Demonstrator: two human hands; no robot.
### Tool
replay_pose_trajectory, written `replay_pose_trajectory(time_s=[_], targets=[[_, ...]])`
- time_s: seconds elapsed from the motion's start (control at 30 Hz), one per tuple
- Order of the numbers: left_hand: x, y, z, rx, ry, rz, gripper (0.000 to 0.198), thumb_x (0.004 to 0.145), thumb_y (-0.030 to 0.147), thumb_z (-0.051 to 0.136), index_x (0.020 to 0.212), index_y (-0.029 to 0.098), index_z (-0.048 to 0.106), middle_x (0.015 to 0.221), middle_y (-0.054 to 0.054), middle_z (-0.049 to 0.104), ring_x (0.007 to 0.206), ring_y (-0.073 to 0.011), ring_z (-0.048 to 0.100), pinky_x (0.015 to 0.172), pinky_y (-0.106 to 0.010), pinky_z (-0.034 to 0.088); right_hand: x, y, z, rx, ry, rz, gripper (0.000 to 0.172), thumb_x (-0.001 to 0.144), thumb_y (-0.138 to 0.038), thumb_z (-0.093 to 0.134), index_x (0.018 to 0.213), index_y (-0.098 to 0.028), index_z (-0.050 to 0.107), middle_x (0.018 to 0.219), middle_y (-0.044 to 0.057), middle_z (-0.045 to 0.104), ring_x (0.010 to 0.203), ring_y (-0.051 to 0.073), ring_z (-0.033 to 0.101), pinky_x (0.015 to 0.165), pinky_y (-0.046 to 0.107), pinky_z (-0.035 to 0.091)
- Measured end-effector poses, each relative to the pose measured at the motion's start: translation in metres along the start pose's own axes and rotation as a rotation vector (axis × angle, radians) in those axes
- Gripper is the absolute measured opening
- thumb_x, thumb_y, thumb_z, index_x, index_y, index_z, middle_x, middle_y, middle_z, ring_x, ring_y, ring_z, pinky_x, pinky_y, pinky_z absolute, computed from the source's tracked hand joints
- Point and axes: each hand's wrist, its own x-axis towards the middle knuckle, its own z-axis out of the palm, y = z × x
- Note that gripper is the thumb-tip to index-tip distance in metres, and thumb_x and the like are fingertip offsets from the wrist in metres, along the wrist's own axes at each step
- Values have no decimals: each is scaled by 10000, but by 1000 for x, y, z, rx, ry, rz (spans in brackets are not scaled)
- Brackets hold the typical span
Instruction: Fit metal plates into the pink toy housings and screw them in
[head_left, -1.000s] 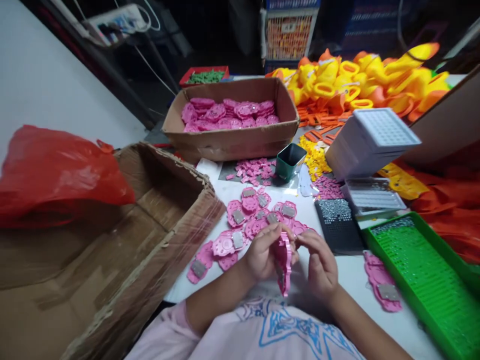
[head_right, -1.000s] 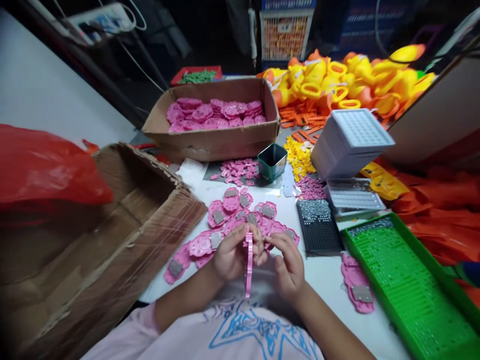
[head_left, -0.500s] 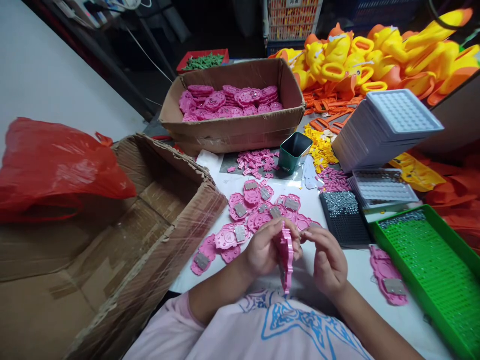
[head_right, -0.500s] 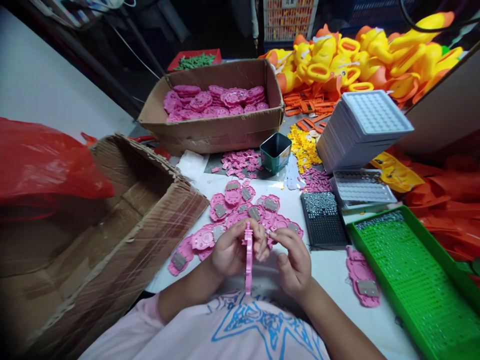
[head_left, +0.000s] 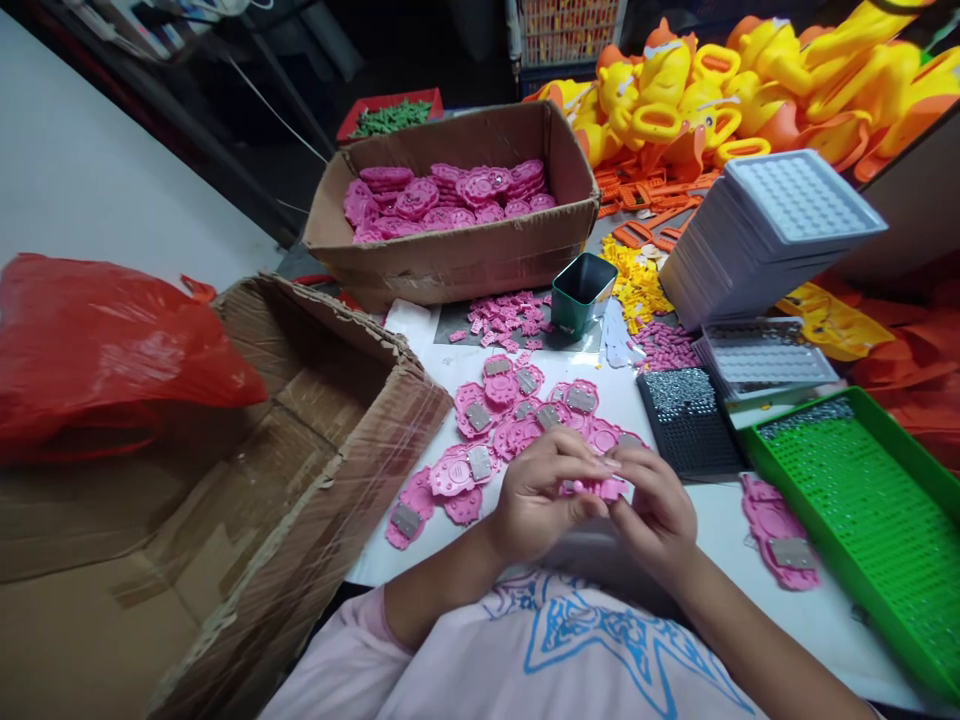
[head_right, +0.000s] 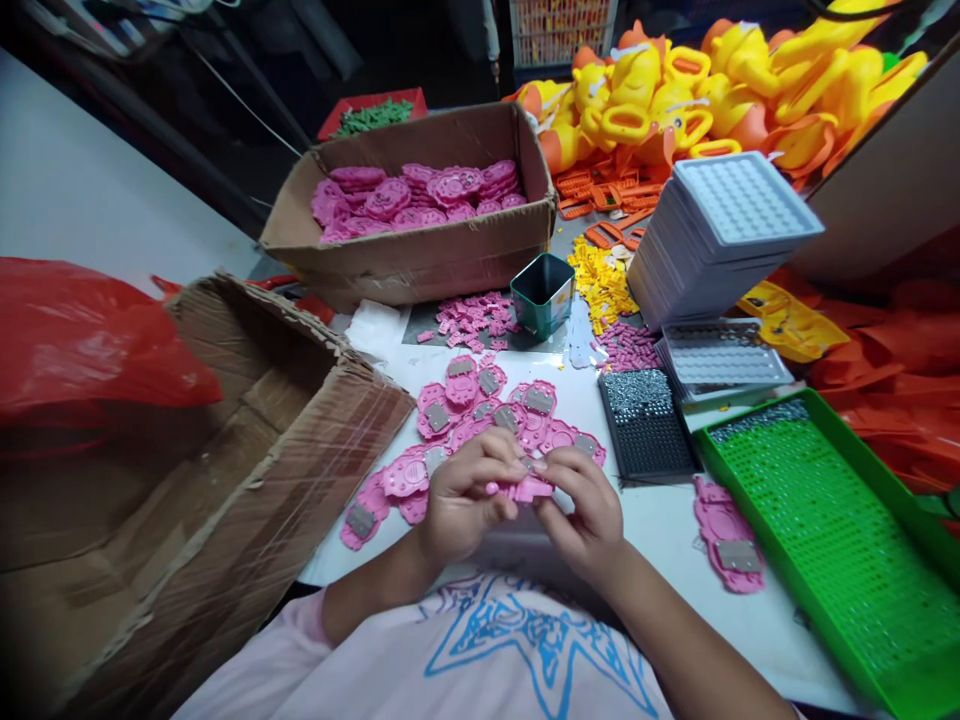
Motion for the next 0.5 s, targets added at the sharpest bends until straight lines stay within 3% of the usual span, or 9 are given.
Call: replay_pose_trajectory(time_s=[0.1, 0.3, 0.4, 0.5], targets=[[2, 8, 1, 64, -34, -10, 268, 733, 275, 752, 999, 272, 717, 865, -52, 640, 863, -178, 584, 810, -337, 477, 3, -2, -3, -12, -24, -36, 454, 757, -52, 543, 1157, -266, 563, 926, 51, 601, 899, 177, 610, 733, 333, 537], [-1, 16, 0, 120, -48, -252, 278, 668, 189, 778, 935, 258, 747, 865, -75, 656, 887, -226, 584, 886, -389, 442, 9, -6, -3, -11, 5, -63, 447, 767, -57, 516, 1155, -274, 559, 871, 44, 598, 856, 177, 613, 706, 343, 543], [-4, 11, 1, 82, 10, -279, 199, 740, 246, 718, 938, 252, 738, 876, -76, 644, 906, -224, 573, 910, -393, 435, 17, -15, 1, -41, 37, -54, 410, 773, -60, 534, 1133, -255, 566, 863, 44, 610, 816, 151, 618, 686, 300, 543], [-2, 9, 4, -28, 134, -304, 140, 790, 357, 671, 847, 237, 716, 847, -56, 628, 925, -217, 587, 917, -385, 452, 17, -30, -9, -61, -29, -64, 376, 788, -147, 595, 1155, -222, 556, 933, 75, 625, 851, 159, 622, 706, 307, 553]])
